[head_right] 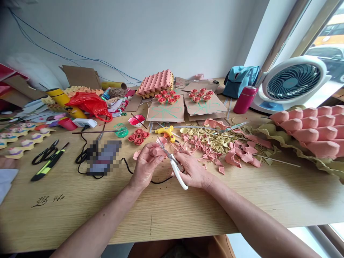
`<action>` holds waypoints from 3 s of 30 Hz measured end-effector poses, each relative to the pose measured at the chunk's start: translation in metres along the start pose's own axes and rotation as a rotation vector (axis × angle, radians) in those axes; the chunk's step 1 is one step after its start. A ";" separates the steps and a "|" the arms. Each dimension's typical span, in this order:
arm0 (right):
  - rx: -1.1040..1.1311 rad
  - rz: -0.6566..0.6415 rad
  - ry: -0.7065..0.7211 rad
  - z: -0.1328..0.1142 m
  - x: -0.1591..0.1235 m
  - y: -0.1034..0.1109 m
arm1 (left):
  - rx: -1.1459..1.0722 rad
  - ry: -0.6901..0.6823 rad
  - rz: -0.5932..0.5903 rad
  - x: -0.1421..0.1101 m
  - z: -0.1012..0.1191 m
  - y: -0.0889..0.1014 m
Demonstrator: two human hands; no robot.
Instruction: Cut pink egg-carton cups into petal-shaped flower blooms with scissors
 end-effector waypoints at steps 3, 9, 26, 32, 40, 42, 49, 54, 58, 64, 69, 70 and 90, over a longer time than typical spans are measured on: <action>-0.005 0.000 0.005 -0.001 0.000 0.001 | 0.009 -0.006 -0.025 0.002 0.004 0.000; 0.015 -0.005 0.012 0.000 0.001 -0.001 | 0.062 -0.006 -0.042 0.004 0.008 0.003; 0.018 0.041 0.050 -0.002 0.000 0.002 | 0.037 0.079 -0.011 0.003 0.004 0.006; 0.035 0.049 0.011 -0.003 -0.001 0.003 | 0.020 0.055 -0.032 0.004 0.006 0.006; 0.018 0.031 0.021 -0.003 -0.002 0.004 | -0.021 0.053 -0.044 0.005 0.007 0.006; 0.014 0.031 0.026 -0.003 -0.002 0.004 | -0.022 0.057 -0.040 0.005 0.006 0.007; -0.015 0.040 -0.003 -0.001 -0.002 0.004 | -0.033 0.061 -0.013 0.006 0.005 0.013; -0.009 0.041 -0.015 0.001 -0.003 0.005 | -0.048 0.043 -0.015 0.008 0.008 0.015; 0.105 0.087 -0.087 0.006 -0.003 0.005 | -0.014 0.010 -0.025 0.008 0.010 0.016; 0.603 0.262 -0.262 0.018 -0.002 0.003 | 0.105 -0.006 -0.089 0.003 0.005 0.003; 0.843 0.315 -0.354 0.016 0.000 0.000 | 0.279 -0.044 -0.172 -0.004 -0.002 -0.009; 0.845 0.321 -0.362 0.017 -0.001 0.001 | 0.282 -0.032 -0.188 -0.005 -0.003 -0.010; 0.904 0.040 -0.362 0.021 -0.001 0.001 | 0.159 0.231 -0.074 0.010 -0.008 0.018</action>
Point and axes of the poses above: each hand's wrist, its own x-axis towards the middle knuckle, its own y-axis out of the back of the hand, z = x × y, the point moved 6 cm from there along x, towards the middle knuckle, and after that the axes turned 3 degrees about -z, right-handed, at the moved point
